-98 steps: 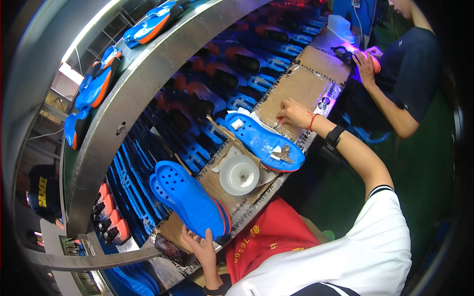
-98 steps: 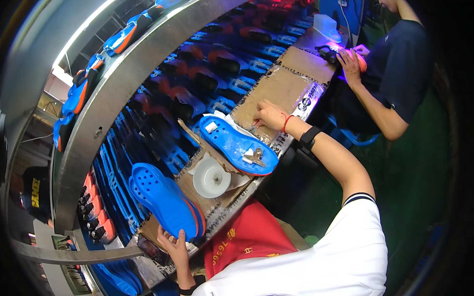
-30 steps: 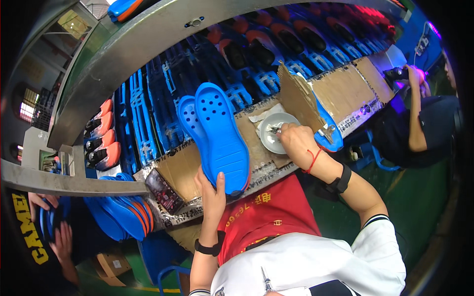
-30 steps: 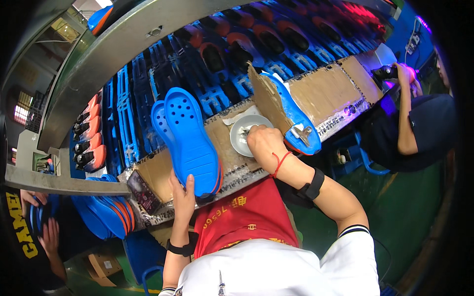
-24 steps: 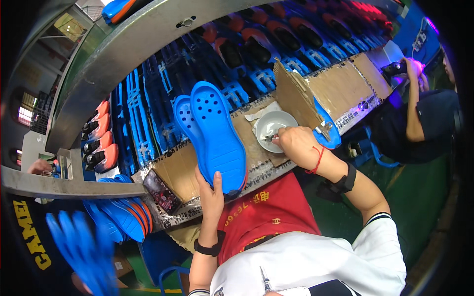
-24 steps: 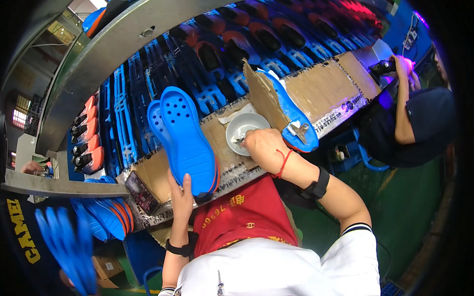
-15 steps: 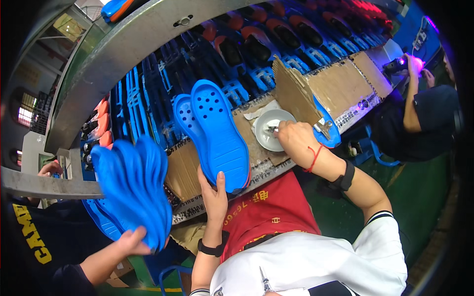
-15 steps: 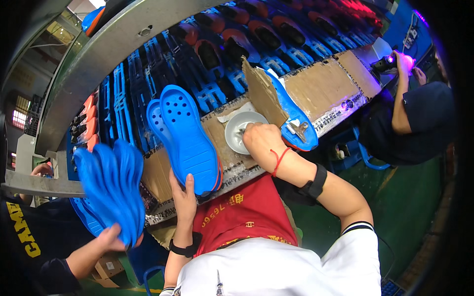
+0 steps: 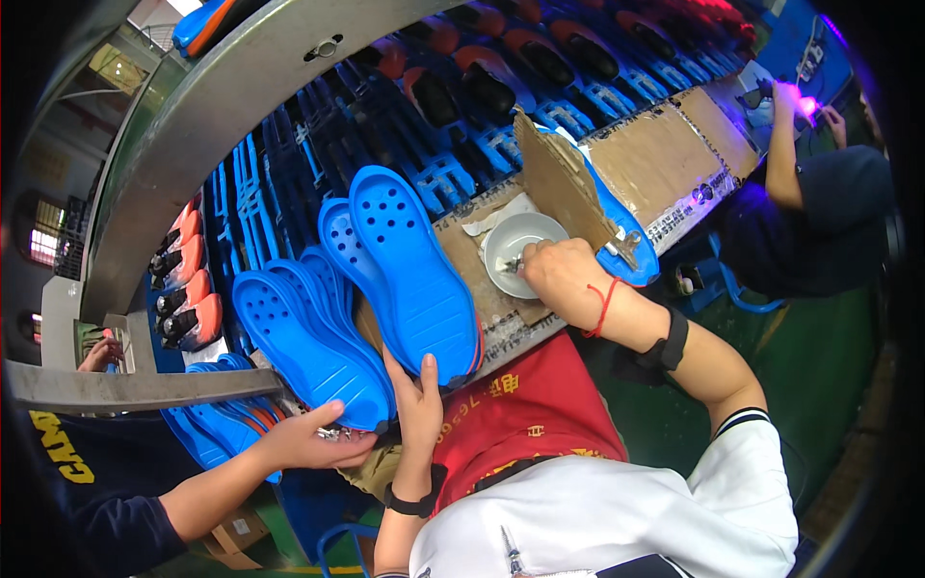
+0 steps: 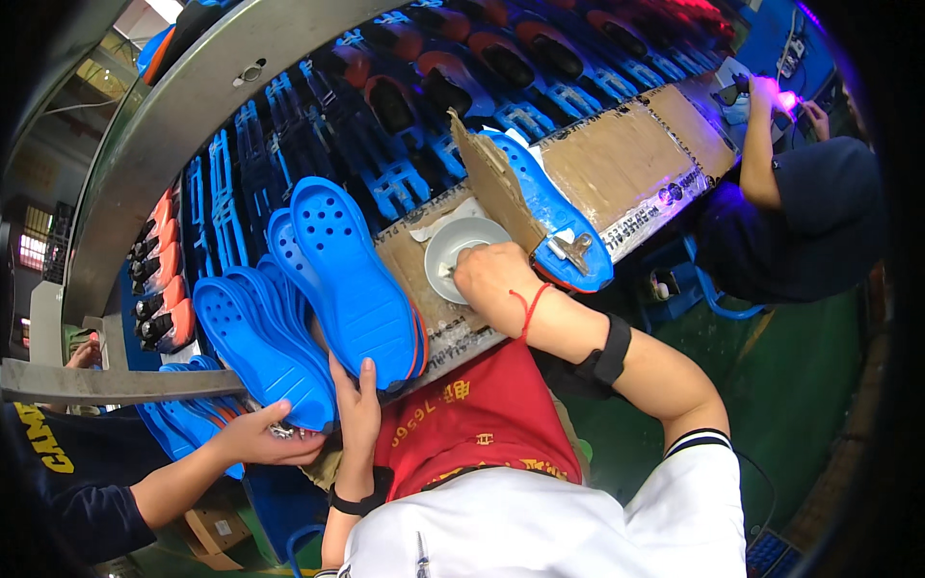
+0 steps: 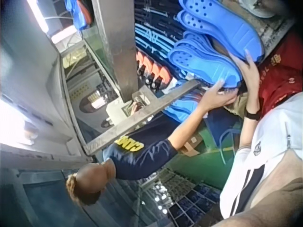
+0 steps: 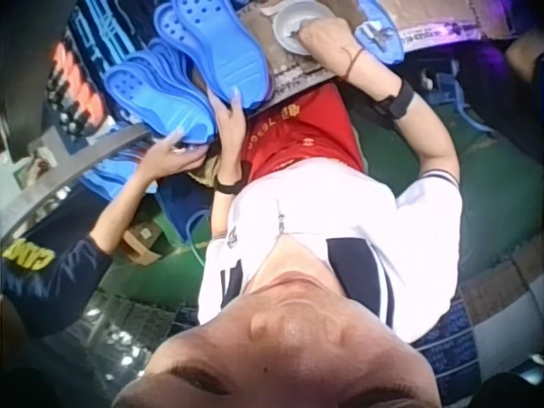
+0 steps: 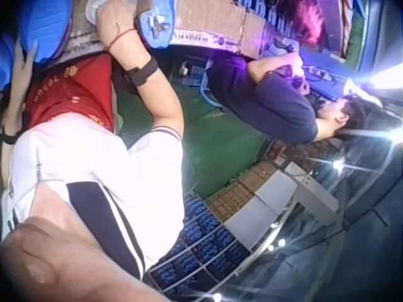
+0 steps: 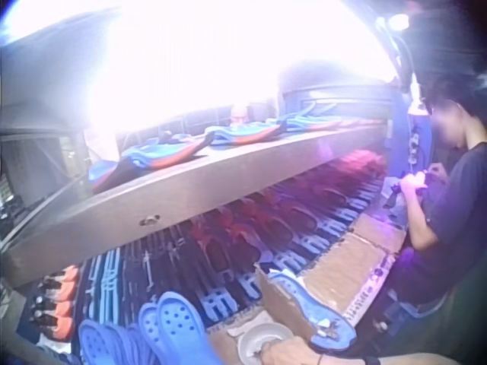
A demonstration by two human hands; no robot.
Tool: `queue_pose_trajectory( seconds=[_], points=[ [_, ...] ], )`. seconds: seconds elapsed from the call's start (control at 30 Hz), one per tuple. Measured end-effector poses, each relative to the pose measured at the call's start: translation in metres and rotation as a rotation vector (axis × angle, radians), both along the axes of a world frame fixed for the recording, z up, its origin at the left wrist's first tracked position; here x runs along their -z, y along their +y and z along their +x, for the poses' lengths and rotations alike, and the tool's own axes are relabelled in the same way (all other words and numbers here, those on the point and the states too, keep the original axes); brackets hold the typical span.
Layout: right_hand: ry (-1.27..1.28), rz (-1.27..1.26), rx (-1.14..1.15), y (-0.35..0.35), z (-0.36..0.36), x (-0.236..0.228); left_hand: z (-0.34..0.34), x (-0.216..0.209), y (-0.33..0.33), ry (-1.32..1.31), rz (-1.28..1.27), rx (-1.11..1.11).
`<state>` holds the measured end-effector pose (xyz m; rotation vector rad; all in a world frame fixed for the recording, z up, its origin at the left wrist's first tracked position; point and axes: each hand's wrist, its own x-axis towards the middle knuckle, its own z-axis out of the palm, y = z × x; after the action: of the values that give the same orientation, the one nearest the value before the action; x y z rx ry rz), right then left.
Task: Applying adhesive to blue shoe soles using a brush at a factory workstation.
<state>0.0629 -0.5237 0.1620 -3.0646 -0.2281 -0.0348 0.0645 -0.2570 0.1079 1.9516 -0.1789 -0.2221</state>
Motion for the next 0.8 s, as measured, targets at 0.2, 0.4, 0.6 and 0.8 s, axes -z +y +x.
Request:
queue_pose_trajectory(
  seconds=[0.2,0.4,0.6,0.8],
  points=[
    [-0.121,-0.055,0.311,0.016,0.003,0.016,-0.01,-0.008,-0.001,0.113,-0.181,0.035],
    [-0.168,0.128,0.23,0.014,-0.007,-0.002,-0.014,-0.006,0.002,0.126,-0.167,0.06],
    [0.014,0.07,0.025,0.0,-0.017,-0.003,-0.015,-0.007,0.004,0.122,-0.176,0.062],
    [-0.061,-0.099,0.097,0.006,-0.005,0.015,-0.016,-0.008,0.003,0.13,-0.198,0.063]
  ],
)
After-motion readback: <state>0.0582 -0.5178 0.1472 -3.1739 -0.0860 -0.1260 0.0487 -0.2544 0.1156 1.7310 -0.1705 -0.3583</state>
